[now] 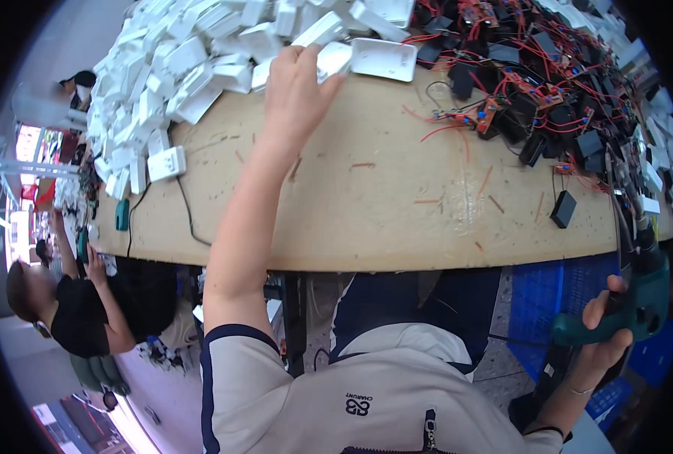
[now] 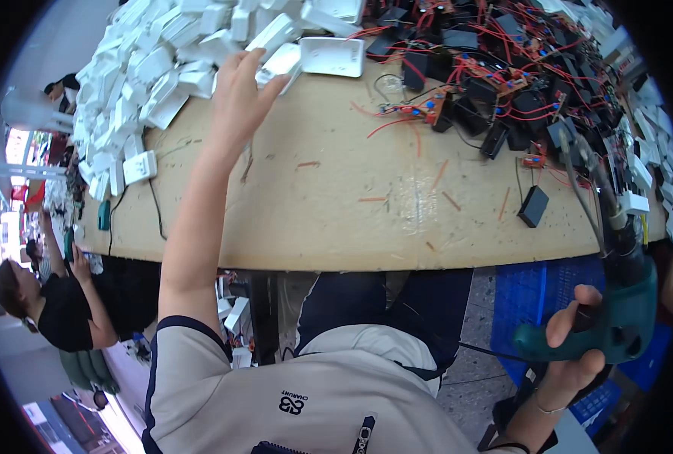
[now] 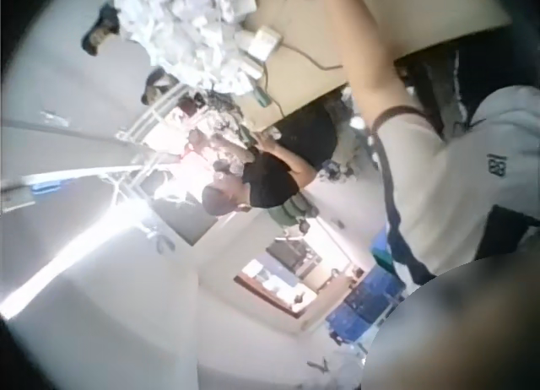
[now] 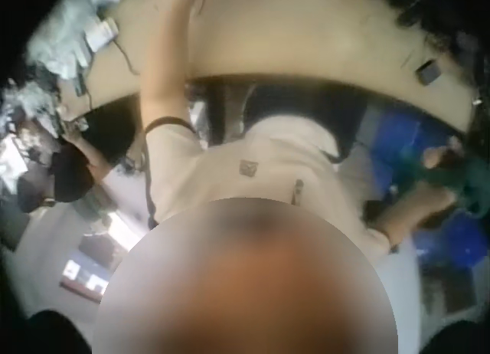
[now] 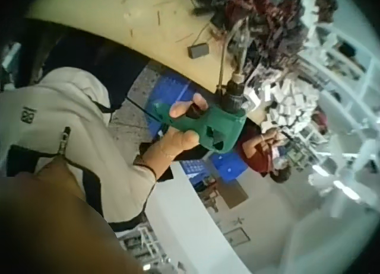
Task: Soldering electrical wires into small white plastic boxes at a production workstation.
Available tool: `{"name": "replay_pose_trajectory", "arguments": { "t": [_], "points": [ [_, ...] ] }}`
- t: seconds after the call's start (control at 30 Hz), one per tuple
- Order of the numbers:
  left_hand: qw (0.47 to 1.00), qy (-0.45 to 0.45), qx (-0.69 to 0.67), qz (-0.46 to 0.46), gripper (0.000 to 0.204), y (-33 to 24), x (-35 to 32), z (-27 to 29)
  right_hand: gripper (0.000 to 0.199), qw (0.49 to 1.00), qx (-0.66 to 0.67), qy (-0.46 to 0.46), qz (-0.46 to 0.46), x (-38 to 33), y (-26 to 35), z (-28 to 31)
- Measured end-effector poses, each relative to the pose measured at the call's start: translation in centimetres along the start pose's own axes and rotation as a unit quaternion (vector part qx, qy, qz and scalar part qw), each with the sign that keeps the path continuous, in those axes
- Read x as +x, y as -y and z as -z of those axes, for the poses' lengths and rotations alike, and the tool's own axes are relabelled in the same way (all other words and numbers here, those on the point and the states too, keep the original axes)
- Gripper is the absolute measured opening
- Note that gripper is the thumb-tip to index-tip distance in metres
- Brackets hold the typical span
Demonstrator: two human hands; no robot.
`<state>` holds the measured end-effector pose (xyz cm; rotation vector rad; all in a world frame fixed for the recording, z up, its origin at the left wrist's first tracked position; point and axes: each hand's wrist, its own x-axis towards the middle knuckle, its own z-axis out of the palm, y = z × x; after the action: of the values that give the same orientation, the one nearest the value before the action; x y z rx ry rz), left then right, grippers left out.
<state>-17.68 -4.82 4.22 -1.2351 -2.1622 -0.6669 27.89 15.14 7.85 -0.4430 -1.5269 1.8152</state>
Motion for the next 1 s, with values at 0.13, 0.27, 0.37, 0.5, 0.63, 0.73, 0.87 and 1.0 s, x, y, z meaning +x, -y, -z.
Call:
{"name": "replay_pose_trajectory", "arguments": {
  "t": [0.13, 0.27, 0.37, 0.5, 0.63, 0.73, 0.87, 1.0],
  "points": [
    [0.981, 0.145, 0.101, 0.074, 0.051, 0.5, 3.8, -3.2, 0.079, 0.997, -0.015, 0.062, -0.041, 2.5, 3.3, 0.1],
    [0.946, 0.293, 0.125, 0.063, 0.054, 1.4, 5.3, -2.9, 0.079, 0.997, -0.015, 0.072, -0.037, 2.7, 2.4, 0.1],
    [0.954, 0.28, 0.078, 0.075, 0.059, 1.9, 3.9, 0.4, 0.076, 0.996, 0.035, 0.074, -0.032, 1.4, -0.4, 1.0],
    [0.926, 0.21, -0.208, 0.234, 0.063, -0.6, 0.7, 4.9, 0.073, 0.998, 0.032, 0.036, -0.028, -0.9, -2.4, 0.9],
    [0.92, 0.089, -0.373, 0.082, 0.057, -5.6, -5.7, 5.2, 0.074, 0.995, 0.075, 0.059, -0.038, -1.6, -4.2, 0.8],
    [0.936, 0.13, -0.316, -0.089, 0.057, -10.2, -8.8, 3.2, 0.076, 0.993, 0.092, 0.04, -0.063, -1.7, -5.2, 0.0],
    [0.893, 0.223, -0.361, -0.15, 0.059, -10.7, -9.1, 2.0, 0.077, 0.99, 0.123, 0.032, -0.063, -2.9, -5.9, -1.0],
    [0.884, 0.218, -0.405, -0.086, 0.057, -11.0, -8.5, 2.7, 0.076, 0.99, 0.129, 0.011, -0.062, -4.4, -6.3, -1.9]
  ]
}}
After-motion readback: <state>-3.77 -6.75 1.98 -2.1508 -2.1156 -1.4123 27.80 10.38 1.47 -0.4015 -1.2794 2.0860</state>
